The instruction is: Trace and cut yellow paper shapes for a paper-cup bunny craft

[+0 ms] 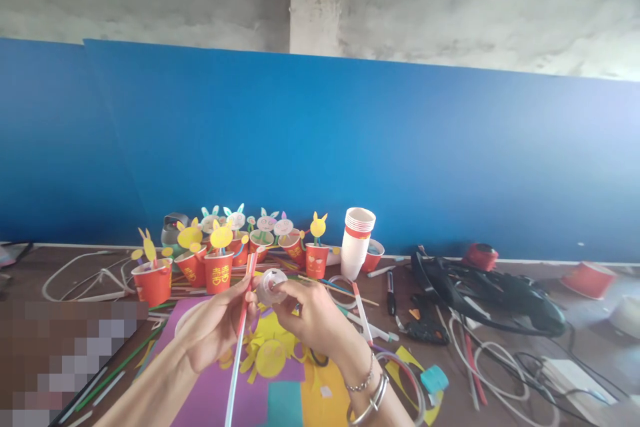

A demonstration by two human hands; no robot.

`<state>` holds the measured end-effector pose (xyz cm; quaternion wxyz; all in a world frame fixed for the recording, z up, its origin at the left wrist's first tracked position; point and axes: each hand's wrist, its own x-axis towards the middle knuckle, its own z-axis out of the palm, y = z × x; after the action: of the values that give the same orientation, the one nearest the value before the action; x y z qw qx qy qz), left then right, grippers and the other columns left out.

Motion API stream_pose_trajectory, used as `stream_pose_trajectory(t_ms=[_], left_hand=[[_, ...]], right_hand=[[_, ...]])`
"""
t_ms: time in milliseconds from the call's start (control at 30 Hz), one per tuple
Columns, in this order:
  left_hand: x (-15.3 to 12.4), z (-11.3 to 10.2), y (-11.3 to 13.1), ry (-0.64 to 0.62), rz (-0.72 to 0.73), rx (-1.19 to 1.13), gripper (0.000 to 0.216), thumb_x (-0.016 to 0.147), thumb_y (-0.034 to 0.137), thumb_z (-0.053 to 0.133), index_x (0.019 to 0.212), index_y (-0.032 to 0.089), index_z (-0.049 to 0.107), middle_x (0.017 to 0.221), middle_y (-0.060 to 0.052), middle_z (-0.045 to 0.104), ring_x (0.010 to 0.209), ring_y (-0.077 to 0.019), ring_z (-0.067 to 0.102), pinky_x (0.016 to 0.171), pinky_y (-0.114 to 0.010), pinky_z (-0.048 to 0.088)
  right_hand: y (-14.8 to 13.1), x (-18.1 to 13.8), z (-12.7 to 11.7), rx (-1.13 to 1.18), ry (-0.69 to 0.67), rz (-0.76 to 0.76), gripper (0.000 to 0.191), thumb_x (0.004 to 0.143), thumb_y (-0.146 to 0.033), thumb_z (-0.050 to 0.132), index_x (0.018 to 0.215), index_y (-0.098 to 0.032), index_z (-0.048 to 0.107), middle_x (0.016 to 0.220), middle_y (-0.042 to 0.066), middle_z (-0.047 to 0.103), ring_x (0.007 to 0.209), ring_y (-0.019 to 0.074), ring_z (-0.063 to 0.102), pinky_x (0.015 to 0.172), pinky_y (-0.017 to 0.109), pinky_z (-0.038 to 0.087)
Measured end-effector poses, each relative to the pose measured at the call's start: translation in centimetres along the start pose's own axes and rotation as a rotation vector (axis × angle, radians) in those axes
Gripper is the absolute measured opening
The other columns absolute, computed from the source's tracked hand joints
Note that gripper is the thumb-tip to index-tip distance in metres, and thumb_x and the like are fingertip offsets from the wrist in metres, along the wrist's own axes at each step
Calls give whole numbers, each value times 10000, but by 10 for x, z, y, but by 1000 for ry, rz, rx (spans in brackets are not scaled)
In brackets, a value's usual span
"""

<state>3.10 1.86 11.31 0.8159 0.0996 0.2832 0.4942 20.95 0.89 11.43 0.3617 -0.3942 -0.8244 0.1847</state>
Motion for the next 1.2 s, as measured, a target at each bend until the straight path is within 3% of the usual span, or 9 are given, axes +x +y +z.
stream_pose_trajectory(t_ms=[267,400,633,800,933,1067,1200], left_hand=[[-2,2,3,10,-61,22,222,920,100,419,817,24,600,579,-25,577,463,-82,596,479,-174,551],[-5,4,1,1,-38,52,225,916,109,432,814,26,615,578,-31,572,483,-87,601,504,-174,556],[-7,4,-10,6,100,105,147,876,72,495,815,55,627,634,-38,608,504,-89,603,498,-173,550],[-2,1,-5,-35,41,9,157,894,82,469,851,29,610,668,-42,610,507,-80,602,523,-186,565],[-1,1,-2,-56,29,-24,180,909,72,432,858,18,597,698,-51,615,508,-78,609,526,-194,572],[-4,2,-1,-64,16,-38,192,919,84,420,846,33,590,664,-38,600,511,-79,610,528,-191,573],[-5,4,-2,-38,-2,-27,205,928,92,403,861,33,587,635,-31,592,506,-79,607,527,-186,572]], right_hand=[[5,-1,-9,-25,-112,15,207,793,-107,527,941,-213,627,827,-3,673,698,135,596,583,193,423],[5,-2,-7,-13,-56,10,149,863,-216,532,993,-221,605,959,28,676,804,159,622,663,219,456],[-2,-2,1,-62,40,115,180,865,-357,558,808,-192,599,635,-15,602,574,128,544,516,202,400],[-6,-2,-1,-66,11,59,63,871,-223,517,868,-208,578,759,-3,613,651,127,555,569,198,418],[2,-2,3,-68,35,8,125,782,-101,523,843,-200,568,724,-16,571,632,121,534,592,206,418],[4,0,6,-12,53,-15,190,769,-66,487,877,-196,575,762,-8,590,670,128,545,629,217,428],[2,1,9,35,86,4,124,803,-117,518,868,-199,584,778,1,605,691,137,559,644,225,438]])
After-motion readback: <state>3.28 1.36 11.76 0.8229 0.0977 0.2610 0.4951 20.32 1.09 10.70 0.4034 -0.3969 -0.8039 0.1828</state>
